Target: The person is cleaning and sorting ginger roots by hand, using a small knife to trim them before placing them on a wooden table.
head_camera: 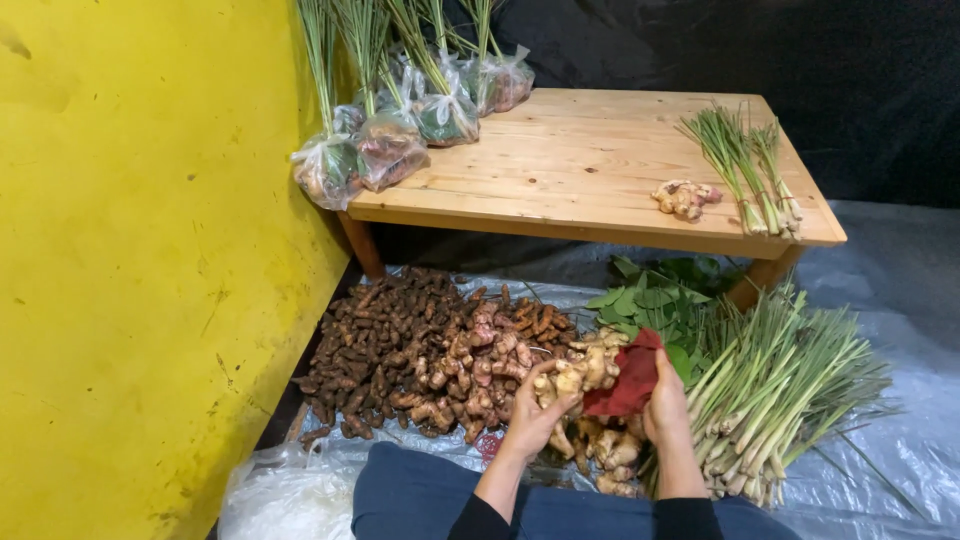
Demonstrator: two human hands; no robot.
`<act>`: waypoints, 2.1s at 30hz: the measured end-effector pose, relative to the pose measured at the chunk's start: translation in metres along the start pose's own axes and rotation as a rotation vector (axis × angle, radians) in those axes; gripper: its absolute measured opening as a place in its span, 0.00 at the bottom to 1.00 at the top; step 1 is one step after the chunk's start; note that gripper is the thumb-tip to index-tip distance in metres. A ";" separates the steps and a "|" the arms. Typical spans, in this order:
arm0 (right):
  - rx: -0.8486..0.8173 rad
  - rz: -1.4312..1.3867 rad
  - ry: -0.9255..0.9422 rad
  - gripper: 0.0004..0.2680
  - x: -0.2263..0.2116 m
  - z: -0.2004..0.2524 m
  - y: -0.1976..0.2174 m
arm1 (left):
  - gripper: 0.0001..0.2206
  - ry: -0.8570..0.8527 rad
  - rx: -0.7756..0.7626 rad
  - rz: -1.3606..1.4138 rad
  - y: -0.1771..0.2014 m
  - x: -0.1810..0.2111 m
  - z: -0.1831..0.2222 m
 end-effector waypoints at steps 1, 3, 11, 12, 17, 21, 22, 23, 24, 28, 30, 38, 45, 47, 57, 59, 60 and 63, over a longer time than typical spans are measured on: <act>0.003 -0.001 0.001 0.20 0.012 -0.008 0.008 | 0.30 0.001 -0.003 0.000 -0.002 0.002 0.000; -0.222 -0.308 0.014 0.19 0.034 -0.021 0.005 | 0.31 0.081 0.037 0.147 -0.001 -0.001 0.002; -0.298 0.204 0.096 0.20 0.022 0.005 -0.019 | 0.30 0.195 0.117 0.227 0.009 -0.025 -0.002; -0.310 0.284 0.161 0.20 0.021 0.001 -0.018 | 0.32 0.224 0.124 0.269 0.009 -0.029 -0.001; -0.294 0.445 0.341 0.18 0.020 -0.008 -0.021 | 0.24 0.170 0.065 0.364 0.001 -0.019 0.002; -0.117 0.535 0.460 0.10 0.012 -0.002 -0.020 | 0.27 0.259 0.088 0.418 -0.002 -0.028 0.003; -0.116 0.535 0.460 0.10 0.013 -0.001 -0.021 | 0.27 0.260 0.087 0.418 -0.004 -0.029 0.004; -0.056 0.597 0.522 0.11 0.009 0.001 -0.020 | 0.27 0.239 0.100 0.411 -0.005 -0.028 0.004; 0.004 0.659 0.583 0.12 0.005 0.005 -0.019 | 0.26 0.219 0.113 0.402 -0.005 -0.028 0.005; 0.115 0.655 0.549 0.15 -0.004 0.010 -0.020 | 0.31 0.269 0.122 0.364 -0.011 -0.029 0.001; 0.206 0.515 0.488 0.17 -0.007 0.004 -0.006 | 0.33 0.228 0.107 0.372 -0.018 -0.029 -0.001; 0.197 0.089 0.258 0.20 -0.002 -0.019 0.036 | 0.59 0.304 0.139 0.609 -0.011 -0.040 -0.011; -0.190 0.247 0.123 0.13 0.030 -0.008 0.004 | 0.55 0.209 0.215 0.641 -0.017 -0.039 -0.033; -0.173 0.391 0.174 0.17 0.026 0.004 -0.006 | 0.60 0.242 0.215 0.534 -0.020 -0.046 -0.036; 0.038 0.145 0.268 0.17 0.010 -0.040 0.015 | 0.33 0.058 -0.007 0.056 -0.058 -0.016 -0.086; 0.024 0.081 0.286 0.17 0.005 -0.062 0.024 | 0.41 0.141 -0.053 -0.055 -0.065 -0.032 -0.110; 0.007 0.017 0.301 0.18 0.001 -0.074 0.028 | 0.51 0.224 -0.096 -0.167 -0.070 -0.043 -0.123; 0.118 -0.026 0.402 0.19 -0.015 -0.108 0.045 | 0.26 0.173 0.015 -0.019 -0.064 -0.102 -0.217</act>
Point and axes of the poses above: each hand's wrist, its own z-axis away from the middle knuckle, its own y-axis out of the back of the hand, x = y × z, the point moved 8 cm from there along -z, towards the middle knuckle, and after that the axes turned 8 degrees about -z, right-handed, at the moved point
